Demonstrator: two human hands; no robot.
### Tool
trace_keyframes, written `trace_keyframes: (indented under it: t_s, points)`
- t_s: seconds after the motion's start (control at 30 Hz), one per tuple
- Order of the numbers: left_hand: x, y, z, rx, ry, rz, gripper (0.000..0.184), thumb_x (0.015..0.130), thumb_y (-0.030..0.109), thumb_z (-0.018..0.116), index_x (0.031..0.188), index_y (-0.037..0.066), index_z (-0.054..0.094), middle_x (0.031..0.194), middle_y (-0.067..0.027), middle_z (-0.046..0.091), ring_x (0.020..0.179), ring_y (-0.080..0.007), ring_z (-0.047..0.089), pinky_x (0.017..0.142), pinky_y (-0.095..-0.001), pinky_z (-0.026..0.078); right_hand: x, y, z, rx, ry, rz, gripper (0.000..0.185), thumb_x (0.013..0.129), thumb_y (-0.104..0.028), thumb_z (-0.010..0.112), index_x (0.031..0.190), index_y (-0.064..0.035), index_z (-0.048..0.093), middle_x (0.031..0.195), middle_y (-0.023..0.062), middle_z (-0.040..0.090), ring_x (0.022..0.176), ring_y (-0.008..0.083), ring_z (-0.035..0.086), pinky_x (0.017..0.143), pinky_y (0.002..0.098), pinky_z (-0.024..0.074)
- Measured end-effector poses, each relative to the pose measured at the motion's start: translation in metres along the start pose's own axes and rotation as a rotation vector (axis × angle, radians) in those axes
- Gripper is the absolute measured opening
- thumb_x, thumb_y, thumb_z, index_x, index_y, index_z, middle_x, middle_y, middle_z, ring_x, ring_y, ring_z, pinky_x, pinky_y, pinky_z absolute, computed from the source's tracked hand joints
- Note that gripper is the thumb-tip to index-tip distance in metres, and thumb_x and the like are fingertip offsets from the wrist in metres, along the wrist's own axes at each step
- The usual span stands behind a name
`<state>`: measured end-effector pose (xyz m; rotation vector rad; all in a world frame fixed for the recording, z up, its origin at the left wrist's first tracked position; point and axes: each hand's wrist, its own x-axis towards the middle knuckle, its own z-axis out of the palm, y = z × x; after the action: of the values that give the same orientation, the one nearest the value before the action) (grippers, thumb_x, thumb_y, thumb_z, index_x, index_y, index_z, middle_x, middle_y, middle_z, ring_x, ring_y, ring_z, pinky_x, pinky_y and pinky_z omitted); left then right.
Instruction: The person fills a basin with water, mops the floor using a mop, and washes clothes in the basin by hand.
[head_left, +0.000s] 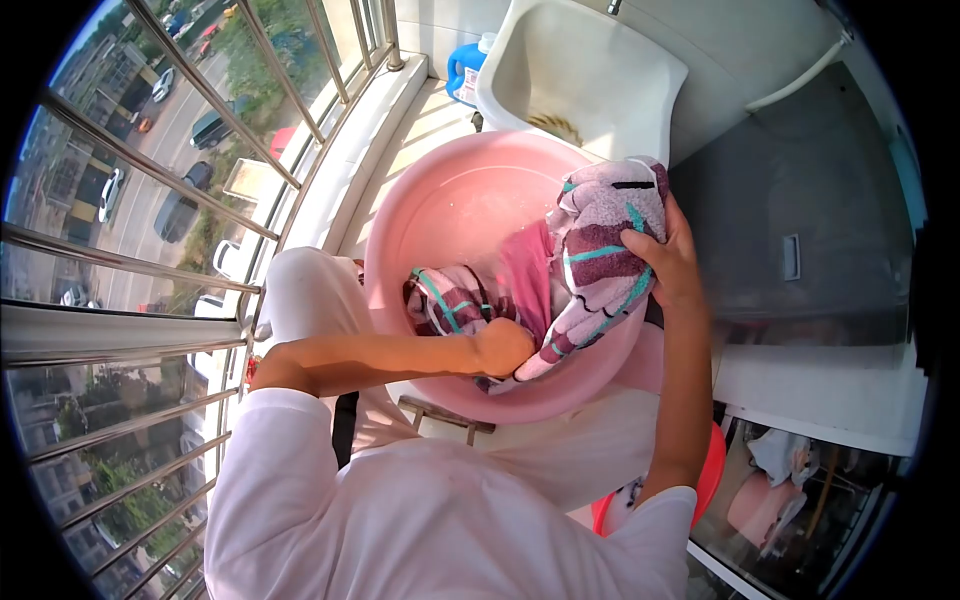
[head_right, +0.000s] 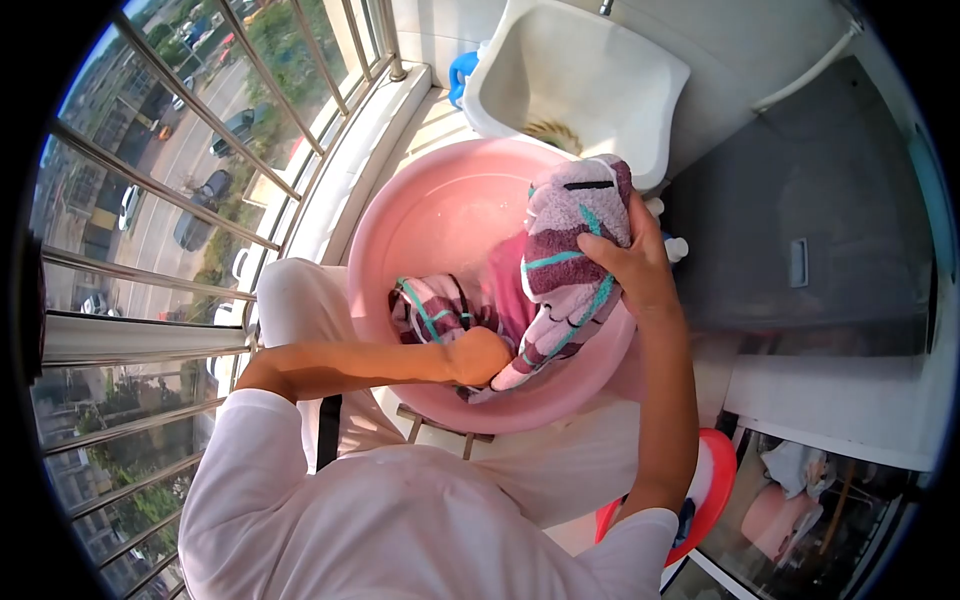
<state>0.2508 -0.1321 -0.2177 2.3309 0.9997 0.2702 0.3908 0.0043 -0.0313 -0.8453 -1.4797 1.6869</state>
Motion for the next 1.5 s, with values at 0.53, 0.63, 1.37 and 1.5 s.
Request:
trace_keyframes:
  t_s: [0.53, 0.63, 1.37, 1.5]
  points:
    - [-0.038, -0.001, -0.076, 0.446, -0.143, -0.202, 0.020, 0.072, 0.021, 0.060, 0.088, 0.012, 0.067, 0.094, -0.0073, 0.062, 0.102, -0.0231, 0.052, 0.086, -0.0402, 0.040, 0.023, 0.181, -0.023, -0.821, 0.062, 0.186, 0.062, 0.064, -0.020, 0.071, 0.116, 0.0052, 0.050, 0.112, 0.0192, 0.056, 0.103, 0.0234, 0.055, 0.089, 0.0298, 0.0405]
    - [-0.029, -0.055, -0.098, -0.128, 0.233, -0.286, 0.028, 0.074, 0.026, 0.066, 0.097, 0.009, 0.063, 0.089, -0.0081, 0.063, 0.082, -0.0258, 0.060, 0.073, -0.0389, 0.048, 0.023, 0.124, 0.002, -0.543, 0.042, 0.091, 0.046, 0.070, -0.006, 0.065, 0.114, 0.0043, 0.053, 0.110, 0.0112, 0.057, 0.100, 0.0161, 0.053, 0.088, 0.0265, 0.0395]
    - [0.031, -0.066, -0.094, -1.459, 0.483, -0.037, 0.039, 0.091, 0.025, 0.048, 0.123, 0.004, 0.042, 0.117, -0.0083, 0.053, 0.107, -0.0212, 0.051, 0.091, -0.0350, 0.042, 0.022, 0.164, 0.013, 0.346, 0.125, 0.241, 0.043, 0.094, -0.038, 0.036, 0.127, -0.0106, 0.039, 0.119, 0.0071, 0.048, 0.112, 0.0146, 0.044, 0.091, 0.0257, 0.0350]
    - [0.021, -0.083, -0.088, -0.627, 0.658, -0.297, 0.037, 0.092, 0.029, 0.045, 0.118, 0.003, 0.045, 0.105, -0.0085, 0.057, 0.098, -0.0198, 0.053, 0.087, -0.0317, 0.041, 0.031, 0.174, 0.003, 0.359, 0.190, 0.133, 0.036, 0.093, -0.029, 0.043, 0.120, -0.0054, 0.043, 0.113, 0.0071, 0.052, 0.103, 0.0198, 0.052, 0.088, 0.0348, 0.0414]
